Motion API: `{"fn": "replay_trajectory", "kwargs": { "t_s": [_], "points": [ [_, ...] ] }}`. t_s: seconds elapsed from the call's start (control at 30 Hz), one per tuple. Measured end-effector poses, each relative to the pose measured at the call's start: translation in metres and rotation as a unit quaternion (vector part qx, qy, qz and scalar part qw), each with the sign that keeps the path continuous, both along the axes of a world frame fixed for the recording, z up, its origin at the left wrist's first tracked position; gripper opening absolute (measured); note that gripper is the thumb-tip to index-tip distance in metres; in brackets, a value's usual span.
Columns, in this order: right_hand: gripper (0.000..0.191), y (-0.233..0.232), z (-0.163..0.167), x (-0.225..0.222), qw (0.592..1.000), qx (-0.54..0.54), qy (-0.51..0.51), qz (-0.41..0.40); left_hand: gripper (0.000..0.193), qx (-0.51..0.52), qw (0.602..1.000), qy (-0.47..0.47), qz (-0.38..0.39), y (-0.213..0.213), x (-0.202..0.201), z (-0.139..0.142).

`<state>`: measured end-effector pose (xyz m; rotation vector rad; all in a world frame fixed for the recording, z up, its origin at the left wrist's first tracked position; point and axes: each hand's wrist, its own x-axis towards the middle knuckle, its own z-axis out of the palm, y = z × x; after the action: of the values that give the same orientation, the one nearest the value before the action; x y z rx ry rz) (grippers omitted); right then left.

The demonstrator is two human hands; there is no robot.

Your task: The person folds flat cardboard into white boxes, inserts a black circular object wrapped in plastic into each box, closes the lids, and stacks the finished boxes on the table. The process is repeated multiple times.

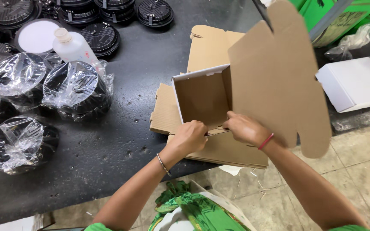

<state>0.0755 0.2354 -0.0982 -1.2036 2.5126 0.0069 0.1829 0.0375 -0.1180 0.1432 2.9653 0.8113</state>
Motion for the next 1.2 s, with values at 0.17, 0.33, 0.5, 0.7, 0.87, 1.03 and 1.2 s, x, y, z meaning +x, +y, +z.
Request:
{"fn": "replay_trajectory", "kwargs": {
  "t_s": [0.17, 0.33, 0.5, 0.7, 0.87, 1.03, 1.2],
  "points": [
    [0.037, -0.023, -0.002, -0.032, 0.997, 0.065, -0.026, -0.02, 0.027, -0.033, 0.996, -0.059, -0.05, -0.022, -0.046, -0.01],
    [0.049, -0.076, 0.01, -0.078, 0.963, 0.252, -0.09, -0.02, 0.07, 0.098, 0.948, -0.298, -0.054, -0.051, -0.111, -0.003],
    [0.079, -0.102, 0.026, -0.086, 0.947, 0.28, -0.159, -0.021, 0.089, -0.031, 0.938, -0.344, -0.04, -0.039, -0.123, 0.01],
    [0.092, -0.079, 0.015, -0.076, 0.982, 0.187, -0.012, -0.03, 0.084, -0.086, 0.996, 0.005, 0.02, -0.022, -0.077, -0.009],
    [0.072, -0.027, -0.036, -0.067, 0.996, -0.025, -0.023, 0.084, 0.068, 0.023, 0.993, 0.116, 0.007, 0.003, -0.023, -0.048],
    [0.077, -0.014, -0.055, -0.058, 0.992, 0.002, -0.093, 0.09, 0.043, -0.062, 0.99, 0.111, 0.058, 0.02, -0.024, -0.078],
    [0.049, -0.021, -0.05, -0.027, 0.988, -0.14, 0.061, 0.034, 0.039, -0.066, 0.985, 0.144, 0.07, 0.018, -0.029, -0.085]
  ]
}}
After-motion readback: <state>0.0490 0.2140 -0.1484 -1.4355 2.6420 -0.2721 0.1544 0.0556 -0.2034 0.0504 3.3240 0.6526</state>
